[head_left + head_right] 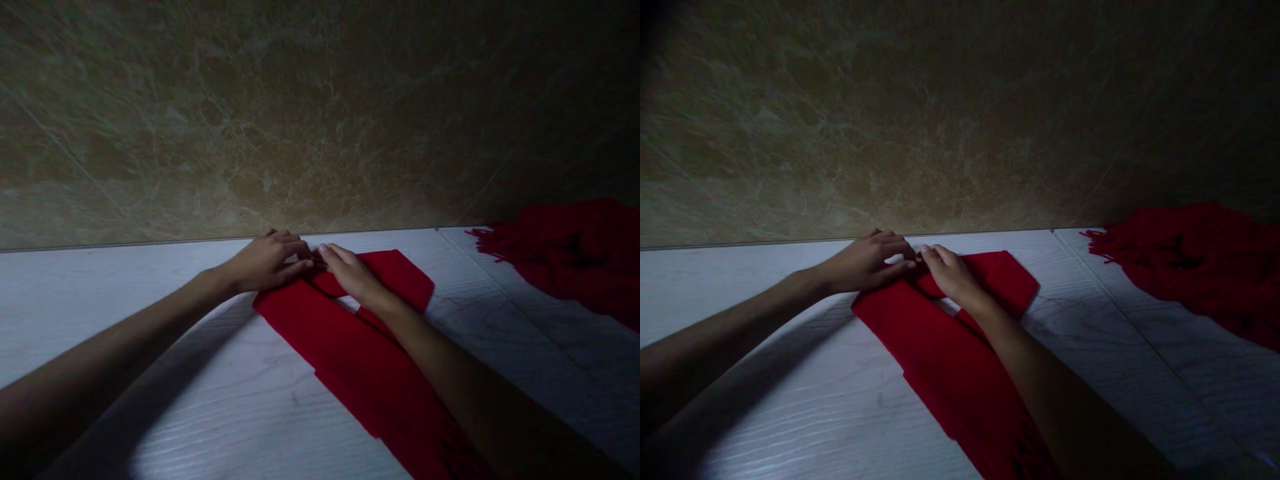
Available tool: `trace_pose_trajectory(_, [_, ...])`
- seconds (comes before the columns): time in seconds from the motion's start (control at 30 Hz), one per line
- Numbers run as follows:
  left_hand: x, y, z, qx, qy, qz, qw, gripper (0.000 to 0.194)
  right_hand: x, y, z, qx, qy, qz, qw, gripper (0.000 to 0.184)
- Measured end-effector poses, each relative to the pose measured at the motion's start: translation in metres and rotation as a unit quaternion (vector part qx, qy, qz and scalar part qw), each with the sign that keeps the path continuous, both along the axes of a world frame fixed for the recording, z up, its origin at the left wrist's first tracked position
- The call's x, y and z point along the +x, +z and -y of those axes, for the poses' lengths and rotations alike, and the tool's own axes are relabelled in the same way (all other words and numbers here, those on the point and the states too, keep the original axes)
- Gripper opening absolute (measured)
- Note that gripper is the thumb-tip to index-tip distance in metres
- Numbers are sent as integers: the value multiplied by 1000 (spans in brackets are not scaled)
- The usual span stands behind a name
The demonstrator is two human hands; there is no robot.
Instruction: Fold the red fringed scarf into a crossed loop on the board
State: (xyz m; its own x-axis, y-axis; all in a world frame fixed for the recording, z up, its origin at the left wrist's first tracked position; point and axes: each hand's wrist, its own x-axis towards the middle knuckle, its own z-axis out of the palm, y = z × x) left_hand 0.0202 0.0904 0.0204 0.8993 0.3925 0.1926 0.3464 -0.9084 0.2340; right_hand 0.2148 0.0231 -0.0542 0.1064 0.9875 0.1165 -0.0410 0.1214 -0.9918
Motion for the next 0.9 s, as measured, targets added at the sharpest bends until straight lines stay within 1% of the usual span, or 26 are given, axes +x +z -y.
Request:
trace_pose_trajectory(0.03, [-2,-1,8,20,16,25,999,53,0,0,0,6,3,-5,1000,36])
trace_pose_trajectory(0.1, [-6,-9,29,32,30,43,998,56,1,0,0,15,9,-14,1000,39])
trace_pose_trajectory(0.17, [-8,-23,50,16,16,3,1000,59,3,1,-1,5,4,-42,999,42])
trace_pose_trajectory(0.2, [-9,-29,58,5,19,-15,1000,64,4,1,-1,-2,-1,-62,998,42])
trace_pose_trajectory(0.27, [-11,-36,65,-21,21,-50,998,71,6,3,-1,-12,-10,-105,994,40])
trace_pose_trajectory(0.3, [-11,-35,64,-37,19,-63,997,72,7,4,-1,-16,-11,-125,992,38])
trace_pose_trajectory(0.37, [-12,-28,57,-59,28,-62,996,71,10,6,-1,-28,-9,-153,988,35])
trace_pose_trajectory(0.43, [-12,-21,47,-63,67,-35,995,70,12,9,0,-42,-6,-172,984,33])
trace_pose_trajectory(0.47, [-12,-21,43,-62,96,-25,993,71,12,11,1,-48,-6,-181,982,33])
trace_pose_trajectory(0.5, [-13,-23,40,-68,121,-27,990,73,12,13,2,-52,-7,-188,981,33])
trace_pose_trajectory(0.57, [-13,-32,36,-87,161,-47,982,77,8,16,5,-61,-13,-196,979,33])
trace_pose_trajectory(0.63, [-14,-40,34,-107,175,-58,977,78,2,21,6,-74,-24,-195,978,33])
trace_pose_trajectory(0.7, [-16,-38,34,-104,204,-32,973,77,3,28,6,-75,-38,-181,980,33])
trace_pose_trajectory(0.77, [-19,-27,34,-83,269,11,960,73,19,39,6,-38,-55,-141,988,32])
trace_pose_trajectory(0.83, [-23,-12,36,-68,339,21,938,69,51,48,10,33,-78,-53,995,35])
trace_pose_trajectory(0.87, [-25,-6,37,-71,367,3,928,68,73,51,14,55,-110,18,992,38])
trace_pose_trajectory(0.9, [-27,-1,38,-81,390,-27,917,70,95,53,20,56,-152,100,982,41])
